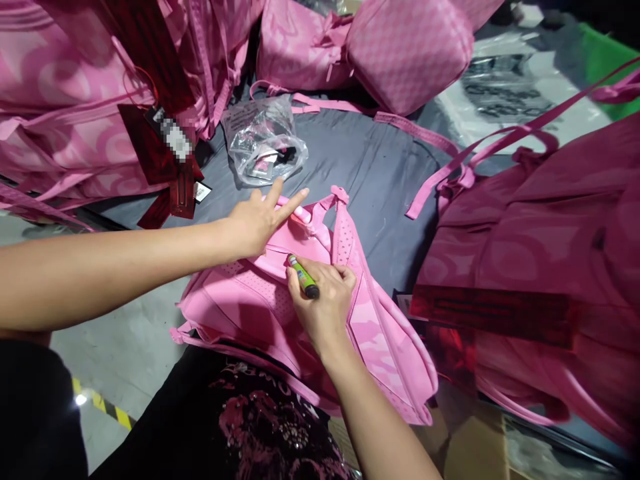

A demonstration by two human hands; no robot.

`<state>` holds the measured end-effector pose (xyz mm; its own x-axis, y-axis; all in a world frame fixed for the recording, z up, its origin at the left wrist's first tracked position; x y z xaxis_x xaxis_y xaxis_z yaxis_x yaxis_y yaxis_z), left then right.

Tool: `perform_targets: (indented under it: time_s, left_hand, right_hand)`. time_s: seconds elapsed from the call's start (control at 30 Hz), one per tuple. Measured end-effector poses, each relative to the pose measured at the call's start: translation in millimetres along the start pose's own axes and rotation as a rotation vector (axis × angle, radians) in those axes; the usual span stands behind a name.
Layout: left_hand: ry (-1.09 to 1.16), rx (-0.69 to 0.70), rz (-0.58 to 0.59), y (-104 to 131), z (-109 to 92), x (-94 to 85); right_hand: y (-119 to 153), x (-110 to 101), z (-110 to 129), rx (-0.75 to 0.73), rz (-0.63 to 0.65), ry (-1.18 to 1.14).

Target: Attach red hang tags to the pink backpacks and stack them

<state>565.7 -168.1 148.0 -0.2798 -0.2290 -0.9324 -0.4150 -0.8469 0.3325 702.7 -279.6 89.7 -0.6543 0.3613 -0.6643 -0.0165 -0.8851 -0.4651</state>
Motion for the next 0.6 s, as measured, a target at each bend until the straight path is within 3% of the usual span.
perform_targets:
  time_s: [0.17, 0.3, 0.5, 0.6]
  left_hand:
    - [-0.049, 0.068, -0.042, 2.2, 3.8, 4.5]
    - [-0.059, 0.139, -0.025, 5.6, 11.2, -2.9]
    - [0.095, 0.002, 0.174, 6.8, 18.9, -14.9]
    - [0.194, 0.049, 0.185, 7.4, 25.5, -13.6]
  right_hand:
    - [-2.6, 0.7, 0.2, 0.008, -0.004, -0.045]
    - [-1.4, -4.9, -0.7, -0.01, -0.014, -0.072]
    - [-0.2, -8.2, -1.5, -0.023, -0.04, -0.061]
    - [-1.3, -9.6, 0.1, -0.03, -0.042, -0.073]
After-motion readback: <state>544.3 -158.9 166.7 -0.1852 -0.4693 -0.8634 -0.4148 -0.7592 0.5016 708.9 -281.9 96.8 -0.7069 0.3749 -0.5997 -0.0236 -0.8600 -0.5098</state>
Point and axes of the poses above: each hand's wrist, its own y-axis away from the middle knuckle, its own x-axis out of the palm, z = x × y, the point moved 2 cm from there along -y, towards the middle knuckle, and after that the axes turned 1 degree about z, right-handed, at the moved point
